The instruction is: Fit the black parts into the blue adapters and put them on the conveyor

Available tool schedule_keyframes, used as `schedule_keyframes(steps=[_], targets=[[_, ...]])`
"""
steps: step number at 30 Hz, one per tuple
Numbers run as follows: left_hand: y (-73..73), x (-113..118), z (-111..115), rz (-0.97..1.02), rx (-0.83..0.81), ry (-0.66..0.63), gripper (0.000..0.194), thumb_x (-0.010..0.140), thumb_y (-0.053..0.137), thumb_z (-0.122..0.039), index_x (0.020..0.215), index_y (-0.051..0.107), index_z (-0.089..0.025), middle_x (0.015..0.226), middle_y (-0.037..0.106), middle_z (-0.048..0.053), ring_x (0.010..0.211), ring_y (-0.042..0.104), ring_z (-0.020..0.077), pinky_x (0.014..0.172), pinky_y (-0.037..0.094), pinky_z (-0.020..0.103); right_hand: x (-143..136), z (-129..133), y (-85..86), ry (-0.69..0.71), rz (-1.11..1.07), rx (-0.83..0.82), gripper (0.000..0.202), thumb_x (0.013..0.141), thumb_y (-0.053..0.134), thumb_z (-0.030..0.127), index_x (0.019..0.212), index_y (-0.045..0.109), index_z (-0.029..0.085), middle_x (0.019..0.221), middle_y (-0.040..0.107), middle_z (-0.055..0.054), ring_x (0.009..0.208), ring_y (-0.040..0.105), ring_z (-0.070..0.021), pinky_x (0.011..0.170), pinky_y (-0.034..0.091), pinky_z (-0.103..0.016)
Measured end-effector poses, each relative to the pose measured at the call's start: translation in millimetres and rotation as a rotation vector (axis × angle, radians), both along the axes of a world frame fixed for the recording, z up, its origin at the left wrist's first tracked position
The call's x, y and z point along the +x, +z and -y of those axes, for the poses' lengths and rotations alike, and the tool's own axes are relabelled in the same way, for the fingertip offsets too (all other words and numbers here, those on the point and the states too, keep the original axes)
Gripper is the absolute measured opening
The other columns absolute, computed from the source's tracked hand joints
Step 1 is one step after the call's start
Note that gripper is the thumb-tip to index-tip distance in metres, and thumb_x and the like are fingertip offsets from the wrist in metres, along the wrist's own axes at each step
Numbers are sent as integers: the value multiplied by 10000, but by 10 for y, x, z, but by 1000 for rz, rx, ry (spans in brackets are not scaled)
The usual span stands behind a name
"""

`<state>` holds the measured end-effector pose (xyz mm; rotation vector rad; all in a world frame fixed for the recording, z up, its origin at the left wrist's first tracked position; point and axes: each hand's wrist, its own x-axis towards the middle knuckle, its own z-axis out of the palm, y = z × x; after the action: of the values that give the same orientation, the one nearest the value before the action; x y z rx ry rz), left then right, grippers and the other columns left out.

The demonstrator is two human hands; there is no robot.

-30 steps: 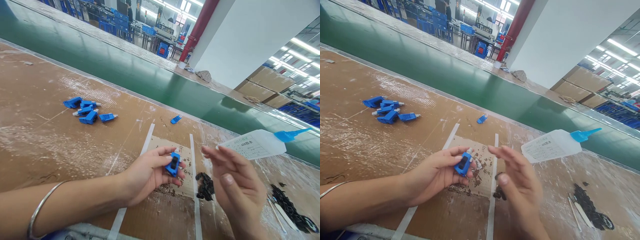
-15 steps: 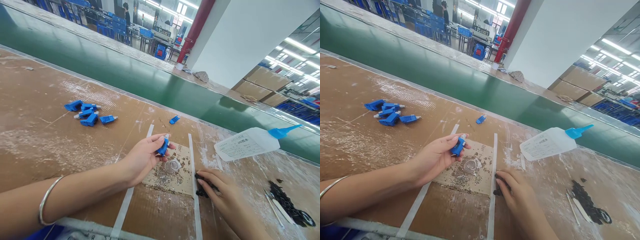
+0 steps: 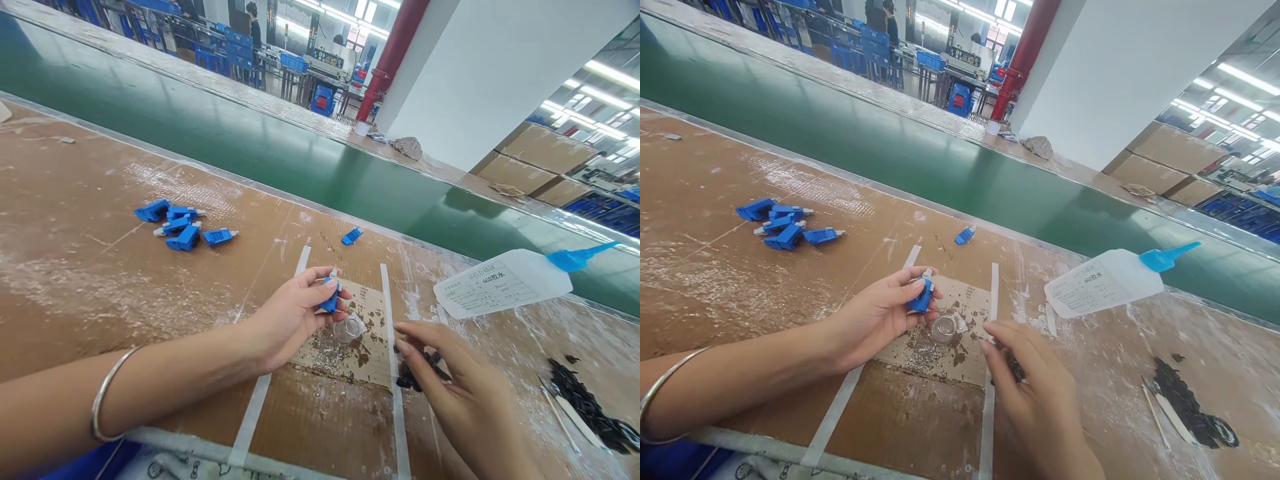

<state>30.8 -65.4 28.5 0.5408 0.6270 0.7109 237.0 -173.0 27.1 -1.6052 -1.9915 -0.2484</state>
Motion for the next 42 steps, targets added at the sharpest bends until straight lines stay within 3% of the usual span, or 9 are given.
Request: schedule_keyframes(steps=[4,8,15,22,26,30,33,36,42], targets=[[5,-3,37,27,4,-1,136,980,538,-98,1102,512,-152,864,637,30,846,610,120,911,494,308,-487,-181,55,53,-57,177,176,958,591,229,1123,602,171,1006,731,-77,898,704,-168,805,591,-297],[9,-18,85,49,13,-14,200,958,590,-115,1122,494,-176,874,624,1,816,600,94,848,467,241,-804,-335,34,71,-90,207,256,925,605,160,1172,565,105,1066,699,-129,966,646,-205,826,572,-342],[34,-25,157,47,53,-13,225,936,598,-99,1105,483,-192,888,615,-12,814,593,97,788,456,211,-954,-349,-32,-9,-80,220,188,926,550,103,1112,576,96,1005,678,-124,928,611,-218,816,555,-362],[62,-10,181,0,73,-16,233,908,618,-108,1078,493,-206,851,596,-20,767,568,98,734,457,188,-1074,-298,12,-82,8,251,172,944,453,69,1069,564,110,902,665,-95,848,622,-218,754,544,-362],[133,-6,203,-29,62,-32,159,916,581,-101,1039,530,-187,858,588,-4,784,573,105,729,485,183,-1110,-291,52,-98,-54,216,183,934,457,91,1081,553,139,904,671,-80,812,619,-206,736,549,-360],[171,-7,166,-37,11,24,125,972,504,-143,1071,580,-131,919,611,54,908,620,151,836,560,246,-750,-144,85,-216,-126,200,215,912,555,203,1122,575,161,966,713,-86,852,667,-209,744,564,-364],[169,-9,134,-46,-23,59,239,992,453,-128,1199,567,-92,954,649,103,994,654,194,961,582,349,-143,167,15,-542,-174,101,293,869,657,329,1120,615,184,968,746,-78,789,706,-208,698,576,-356],[149,-17,156,-38,-39,8,300,1005,446,-133,1281,555,-85,1044,685,146,1104,663,223,1025,576,372,483,546,-147,-688,-177,106,228,886,638,346,1040,634,176,860,764,-115,668,710,-221,561,557,-334],[78,-17,281,-68,-61,-107,367,974,515,-66,1338,565,-69,1070,716,169,1080,693,213,1001,596,319,1234,1046,-363,-727,-191,-25,160,925,581,367,957,679,244,814,783,-81,648,744,-226,523,558,-293]])
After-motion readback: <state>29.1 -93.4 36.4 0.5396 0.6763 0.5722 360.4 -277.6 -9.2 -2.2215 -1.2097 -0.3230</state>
